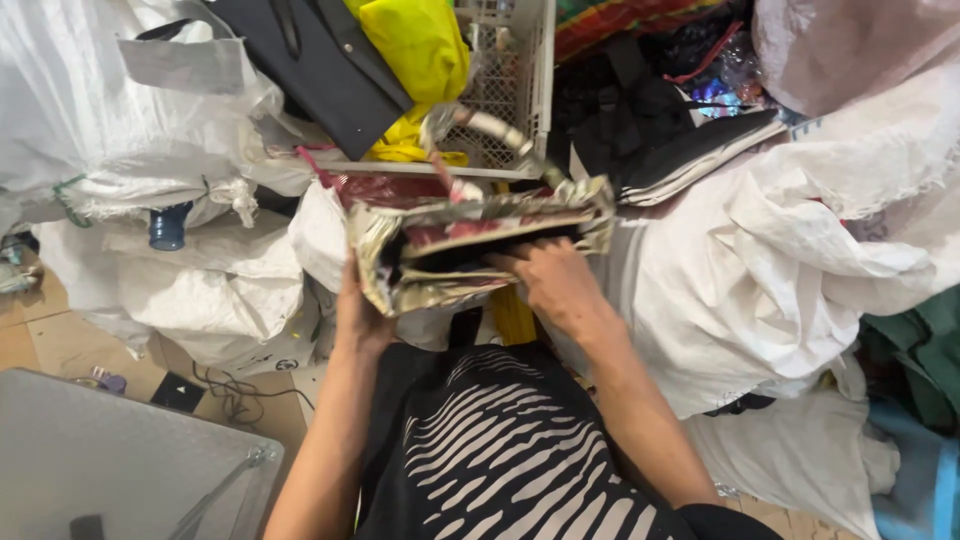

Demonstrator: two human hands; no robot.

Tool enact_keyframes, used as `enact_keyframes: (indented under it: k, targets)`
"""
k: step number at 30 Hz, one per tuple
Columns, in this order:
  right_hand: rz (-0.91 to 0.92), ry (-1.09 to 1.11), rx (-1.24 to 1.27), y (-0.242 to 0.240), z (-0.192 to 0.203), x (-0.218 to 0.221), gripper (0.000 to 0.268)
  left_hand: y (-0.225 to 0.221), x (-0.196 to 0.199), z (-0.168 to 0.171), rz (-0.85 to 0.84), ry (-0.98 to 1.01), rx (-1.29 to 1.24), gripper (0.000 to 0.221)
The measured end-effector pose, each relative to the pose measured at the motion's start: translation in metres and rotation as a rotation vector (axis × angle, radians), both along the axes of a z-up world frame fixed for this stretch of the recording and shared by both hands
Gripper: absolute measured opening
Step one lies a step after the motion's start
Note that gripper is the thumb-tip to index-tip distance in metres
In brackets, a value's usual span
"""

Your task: Sorting through donated items including bags, plastic containers, and clothing in a storage or recycling center.

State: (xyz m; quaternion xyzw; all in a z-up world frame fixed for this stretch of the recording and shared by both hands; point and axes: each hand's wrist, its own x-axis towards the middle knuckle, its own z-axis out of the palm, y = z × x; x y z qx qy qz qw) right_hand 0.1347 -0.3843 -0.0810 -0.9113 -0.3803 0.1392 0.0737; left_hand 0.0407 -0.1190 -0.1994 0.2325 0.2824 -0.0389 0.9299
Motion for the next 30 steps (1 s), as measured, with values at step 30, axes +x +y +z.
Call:
enact_keyframes:
  k: [30]
  targets:
    - [-0.357,0.223,-0.399,-0.166,0.023,0.202,0.071,-0.067,-0.010,0.141,-0.302,-0.385,1.440,0.092]
